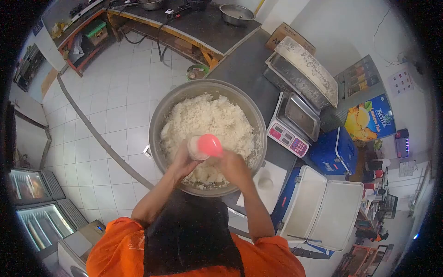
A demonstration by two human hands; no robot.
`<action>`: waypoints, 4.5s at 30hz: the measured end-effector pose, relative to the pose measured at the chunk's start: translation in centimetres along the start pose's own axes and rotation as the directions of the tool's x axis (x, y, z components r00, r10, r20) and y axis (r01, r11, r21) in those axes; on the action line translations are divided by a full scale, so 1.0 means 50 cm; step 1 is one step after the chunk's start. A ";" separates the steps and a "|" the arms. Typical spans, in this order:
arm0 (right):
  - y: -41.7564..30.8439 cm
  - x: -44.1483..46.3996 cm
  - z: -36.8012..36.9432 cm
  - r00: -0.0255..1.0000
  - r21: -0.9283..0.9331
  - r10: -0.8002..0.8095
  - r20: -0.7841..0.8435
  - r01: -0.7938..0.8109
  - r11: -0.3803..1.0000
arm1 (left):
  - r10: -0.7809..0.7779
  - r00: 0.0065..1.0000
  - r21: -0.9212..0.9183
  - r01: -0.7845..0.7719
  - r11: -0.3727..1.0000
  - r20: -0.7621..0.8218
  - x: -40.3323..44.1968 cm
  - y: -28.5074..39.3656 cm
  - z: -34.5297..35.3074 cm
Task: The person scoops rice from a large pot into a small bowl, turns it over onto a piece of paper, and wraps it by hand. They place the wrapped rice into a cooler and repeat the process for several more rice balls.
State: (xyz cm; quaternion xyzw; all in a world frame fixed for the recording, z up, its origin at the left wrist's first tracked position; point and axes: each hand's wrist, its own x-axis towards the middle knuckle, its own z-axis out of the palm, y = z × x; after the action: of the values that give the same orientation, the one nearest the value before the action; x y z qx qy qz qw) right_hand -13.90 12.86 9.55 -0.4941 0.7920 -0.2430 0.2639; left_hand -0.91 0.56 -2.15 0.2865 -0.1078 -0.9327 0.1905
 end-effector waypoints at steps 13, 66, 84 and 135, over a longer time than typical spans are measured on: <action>0.068 -0.003 0.116 0.989 0.422 0.049 -0.140 0.015 0.907 | 0.105 0.994 -0.133 -0.102 0.986 0.015 -0.008 0.016 -0.008; -0.073 -0.200 0.097 0.870 0.403 0.065 -0.490 0.160 0.901 | -0.385 0.915 0.073 0.378 0.923 0.124 -0.233 0.008 0.132; 0.426 -0.322 0.238 0.800 0.078 0.127 -0.586 -0.100 0.992 | -0.607 0.756 0.969 -0.168 0.183 0.246 -0.226 -0.339 0.082; 0.865 -0.281 0.036 0.889 -0.421 -0.010 -0.458 -0.207 0.883 | -0.023 0.663 0.478 -0.564 -0.673 0.748 0.125 -0.744 0.098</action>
State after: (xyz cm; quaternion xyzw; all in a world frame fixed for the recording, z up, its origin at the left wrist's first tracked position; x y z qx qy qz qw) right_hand -35.80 42.48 -17.23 -0.4307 0.8905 -0.1420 -0.0372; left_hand -19.39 32.07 -12.81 0.0597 -0.9588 -0.2291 0.1572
